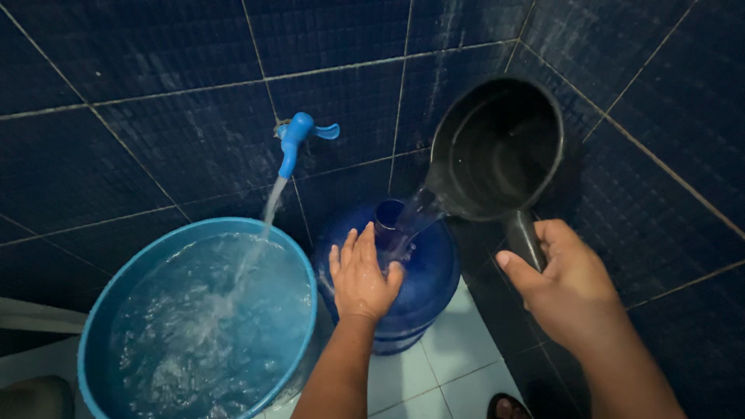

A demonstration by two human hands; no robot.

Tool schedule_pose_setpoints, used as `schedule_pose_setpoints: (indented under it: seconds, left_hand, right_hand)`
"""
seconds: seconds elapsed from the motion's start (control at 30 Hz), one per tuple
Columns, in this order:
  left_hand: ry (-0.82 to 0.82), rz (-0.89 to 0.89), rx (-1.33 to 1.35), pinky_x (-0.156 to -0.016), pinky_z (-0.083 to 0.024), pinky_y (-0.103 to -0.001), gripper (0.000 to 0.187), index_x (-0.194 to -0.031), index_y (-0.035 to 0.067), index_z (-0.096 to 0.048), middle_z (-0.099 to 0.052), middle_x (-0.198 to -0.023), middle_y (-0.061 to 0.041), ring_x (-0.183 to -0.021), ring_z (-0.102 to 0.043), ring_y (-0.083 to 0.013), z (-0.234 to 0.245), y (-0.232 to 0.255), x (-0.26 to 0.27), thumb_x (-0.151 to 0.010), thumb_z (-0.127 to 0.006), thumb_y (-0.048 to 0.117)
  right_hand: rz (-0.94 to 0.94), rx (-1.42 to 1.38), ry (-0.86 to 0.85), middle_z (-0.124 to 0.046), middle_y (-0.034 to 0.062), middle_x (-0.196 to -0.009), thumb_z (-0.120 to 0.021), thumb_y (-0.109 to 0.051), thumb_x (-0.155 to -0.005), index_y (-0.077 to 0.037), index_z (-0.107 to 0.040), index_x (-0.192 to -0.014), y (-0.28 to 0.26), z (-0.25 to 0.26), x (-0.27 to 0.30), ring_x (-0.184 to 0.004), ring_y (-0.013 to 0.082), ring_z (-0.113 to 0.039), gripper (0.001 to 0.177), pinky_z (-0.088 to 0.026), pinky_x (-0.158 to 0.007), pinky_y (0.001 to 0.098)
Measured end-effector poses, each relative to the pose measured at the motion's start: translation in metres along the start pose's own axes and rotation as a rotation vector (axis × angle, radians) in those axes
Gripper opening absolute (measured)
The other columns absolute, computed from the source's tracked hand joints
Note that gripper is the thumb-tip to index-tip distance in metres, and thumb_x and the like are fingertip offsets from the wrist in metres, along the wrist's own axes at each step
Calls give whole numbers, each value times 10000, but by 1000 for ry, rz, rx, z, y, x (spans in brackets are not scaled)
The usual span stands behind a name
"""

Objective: The person repeatedly scoops water from a blue basin using a black ladle and pours it into a large blue water dispenser bottle. After filling, the person secures the cap on the dispenser and rinses the exterior of the bottle with water from the ladle.

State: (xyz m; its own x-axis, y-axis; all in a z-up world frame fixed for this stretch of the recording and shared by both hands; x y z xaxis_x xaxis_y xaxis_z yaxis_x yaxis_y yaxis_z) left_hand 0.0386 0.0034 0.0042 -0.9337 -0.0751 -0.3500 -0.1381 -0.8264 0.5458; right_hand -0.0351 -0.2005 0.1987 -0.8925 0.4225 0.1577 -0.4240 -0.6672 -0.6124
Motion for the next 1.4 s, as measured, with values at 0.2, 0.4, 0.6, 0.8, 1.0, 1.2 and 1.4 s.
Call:
schedule_pose_setpoints:
  seconds: [0.2, 0.4, 0.6, 0.8, 1.0, 1.2, 1.4]
  left_hand:
    - [10, -10, 0, -1205, -158, -532, 816, -1487, 41, -413, -542, -1447, -117, -1443, -367, -301, -1, 0, -1, -773, -686, 329]
    - [-7, 4, 9, -1199, -182, -528, 817, -1490, 54, -412, -541, -1453, -107, -1445, -368, -295, 0, -1, -1, -769, -685, 325]
    - [-12, 4, -9, -1195, -176, -532, 824, -1499, 56, -397, -531, -1462, -107, -1447, -362, -299, 1, -1, -1, -778, -689, 329]
    - [-24, 4, -7, -1197, -162, -534, 822, -1504, 53, -387, -527, -1463, -110, -1451, -355, -299, 1, 0, -1, -786, -685, 323]
    - [-17, 7, -6, -1205, -167, -532, 819, -1498, 57, -389, -528, -1464, -100, -1454, -359, -291, 0, -1, -1, -785, -688, 329]
    - [11, -20, -28, -1196, -169, -538, 816, -1495, 44, -399, -536, -1453, -116, -1444, -365, -304, 1, 1, -1, -782, -689, 317]
    - [17, -22, 7, -1198, -173, -537, 819, -1487, 40, -411, -539, -1455, -125, -1437, -370, -309, -7, -7, -1, -779, -700, 336]
  right_hand:
    - [116, 19, 39, -730, 118, -870, -760, -282, -886, -29, -623, -1214, -4, -3, -2, -661, 192, -675, 436, -538, -619, 348]
    - [44, 80, 38, -706, 115, -799, -745, -292, -910, -55, -625, -1238, -12, -4, 3, -622, 213, -652, 422, -497, -578, 359]
    - [31, 155, 16, -677, 112, -745, -754, -296, -905, -60, -594, -1247, -17, -4, 3, -598, 197, -637, 446, -495, -571, 361]
    - [149, 170, 59, -671, 86, -683, -760, -278, -892, -40, -599, -1211, -17, -4, 3, -555, 198, -648, 428, -497, -539, 359]
    - [130, 288, 37, -674, 84, -687, -740, -261, -927, -57, -590, -1244, -16, -3, 4, -557, 202, -658, 406, -494, -532, 351]
    - [165, 238, 31, -664, 98, -686, -771, -276, -902, -76, -580, -1182, -13, -8, -1, -594, 229, -683, 394, -519, -572, 392]
    - [340, 364, 88, -676, 79, -887, -763, -280, -841, -121, -595, -1133, -25, -25, 4, -786, 261, -707, 372, -542, -686, 422]
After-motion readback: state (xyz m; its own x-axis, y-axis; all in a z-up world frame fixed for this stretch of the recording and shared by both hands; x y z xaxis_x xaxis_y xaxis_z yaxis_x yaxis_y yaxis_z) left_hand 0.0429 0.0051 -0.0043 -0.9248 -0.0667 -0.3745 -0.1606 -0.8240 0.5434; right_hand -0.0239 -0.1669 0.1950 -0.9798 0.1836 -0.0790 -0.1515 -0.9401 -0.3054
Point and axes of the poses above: each hand's wrist, its own x-axis away from the middle knuckle, its own z-axis out of the back of the hand, y = z × x, the point moved 4 cm from there along -x, towards the middle knuckle
